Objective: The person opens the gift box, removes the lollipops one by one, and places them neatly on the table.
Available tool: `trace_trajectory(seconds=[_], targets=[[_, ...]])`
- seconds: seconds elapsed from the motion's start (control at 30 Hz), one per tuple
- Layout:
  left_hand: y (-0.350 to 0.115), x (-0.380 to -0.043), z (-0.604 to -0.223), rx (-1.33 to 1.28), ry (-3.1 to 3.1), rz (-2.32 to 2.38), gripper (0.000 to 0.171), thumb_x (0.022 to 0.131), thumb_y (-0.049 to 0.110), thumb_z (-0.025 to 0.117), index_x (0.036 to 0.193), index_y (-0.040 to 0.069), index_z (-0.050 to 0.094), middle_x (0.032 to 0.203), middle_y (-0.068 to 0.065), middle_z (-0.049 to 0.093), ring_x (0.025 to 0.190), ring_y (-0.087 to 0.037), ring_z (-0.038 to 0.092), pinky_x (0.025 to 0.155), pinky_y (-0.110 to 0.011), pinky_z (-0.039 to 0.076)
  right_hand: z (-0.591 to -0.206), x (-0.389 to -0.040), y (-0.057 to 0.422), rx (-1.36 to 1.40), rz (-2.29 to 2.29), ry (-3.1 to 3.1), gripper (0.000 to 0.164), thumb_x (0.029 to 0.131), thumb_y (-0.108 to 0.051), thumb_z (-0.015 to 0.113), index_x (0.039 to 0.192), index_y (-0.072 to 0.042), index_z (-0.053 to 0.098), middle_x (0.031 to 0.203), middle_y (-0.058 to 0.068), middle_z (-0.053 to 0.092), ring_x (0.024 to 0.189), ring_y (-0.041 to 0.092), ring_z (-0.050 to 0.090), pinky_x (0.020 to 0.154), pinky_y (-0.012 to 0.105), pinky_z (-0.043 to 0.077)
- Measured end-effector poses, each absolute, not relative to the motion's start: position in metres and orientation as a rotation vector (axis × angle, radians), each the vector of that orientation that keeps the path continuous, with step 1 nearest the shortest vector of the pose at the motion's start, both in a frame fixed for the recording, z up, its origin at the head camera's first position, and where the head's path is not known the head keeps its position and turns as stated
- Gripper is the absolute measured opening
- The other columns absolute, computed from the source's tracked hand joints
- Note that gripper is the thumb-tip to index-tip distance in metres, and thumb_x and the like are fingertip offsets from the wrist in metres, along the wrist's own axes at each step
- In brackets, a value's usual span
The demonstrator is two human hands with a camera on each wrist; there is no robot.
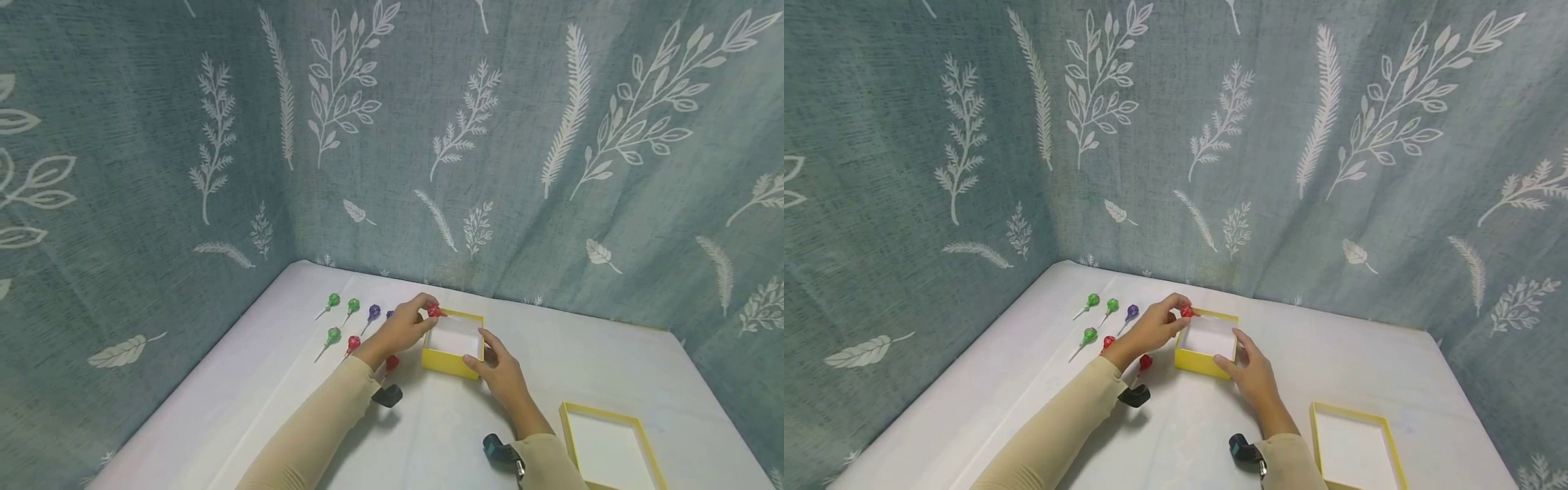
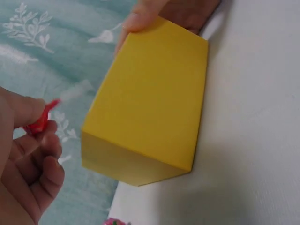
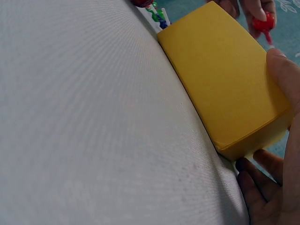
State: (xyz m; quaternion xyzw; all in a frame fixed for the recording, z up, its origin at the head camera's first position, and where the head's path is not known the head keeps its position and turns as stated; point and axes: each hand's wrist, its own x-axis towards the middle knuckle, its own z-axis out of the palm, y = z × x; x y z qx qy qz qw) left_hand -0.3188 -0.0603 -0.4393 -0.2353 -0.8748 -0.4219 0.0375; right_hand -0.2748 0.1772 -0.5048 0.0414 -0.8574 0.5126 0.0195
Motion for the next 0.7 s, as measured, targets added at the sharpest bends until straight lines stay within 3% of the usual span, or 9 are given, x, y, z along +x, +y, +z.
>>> trace_trajectory(seconds=[0.17, 0.3, 0.5, 0.7], targets=[[-0.068, -0.317, -0.438, -0.758, -2.578, -1.324, 0.034, 0.098, 0.024, 0.060, 0.131, 0.017, 0.059, 0.118, 0.005, 0.061, 0.074, -0.012, 0.055, 0.063, -0.028, 0.048, -0.505, -0.274, 0.177, 0.114, 1.601, -2.651, 0.082, 0.082, -0.049, 0.075, 0.150, -0.023, 0.036, 0.148, 0.017, 0.041, 0.131, 0.036, 0.044, 0.103, 0.050, 0.037], [-0.075, -0.314, -0.435, -0.730, -2.573, -1.313, 0.036, 0.101, 0.029, 0.055, 0.136, 0.021, 0.057, 0.115, 0.008, 0.059, 0.073, -0.014, 0.052, 0.061, -0.029, 0.047, -0.506, -0.275, 0.178, 0.128, 1.599, -2.643, 0.082, 0.082, -0.047, 0.075, 0.150, -0.023, 0.036, 0.148, 0.017, 0.041, 0.131, 0.036, 0.044, 0.103, 0.050, 0.037], [-0.085, -0.311, -0.431, -0.629, -2.567, -1.406, 0.042, 0.101, 0.030, 0.053, 0.142, 0.021, 0.048, 0.123, 0.000, 0.059, 0.079, -0.020, 0.062, 0.065, -0.031, 0.050, -0.506, -0.274, 0.179, 0.166, 1.620, -2.624, 0.078, 0.084, -0.043, 0.074, 0.149, -0.022, 0.036, 0.147, 0.019, 0.042, 0.131, 0.037, 0.044, 0.103, 0.049, 0.037], [-0.099, -0.309, -0.426, -0.521, -2.539, -1.331, 0.035, 0.099, 0.030, 0.058, 0.130, 0.017, 0.051, 0.114, -0.004, 0.064, 0.075, -0.015, 0.057, 0.064, -0.032, 0.048, -0.505, -0.274, 0.179, 0.161, 1.613, -2.638, 0.082, 0.083, -0.048, 0.074, 0.150, -0.022, 0.035, 0.148, 0.019, 0.040, 0.132, 0.037, 0.043, 0.104, 0.050, 0.036]])
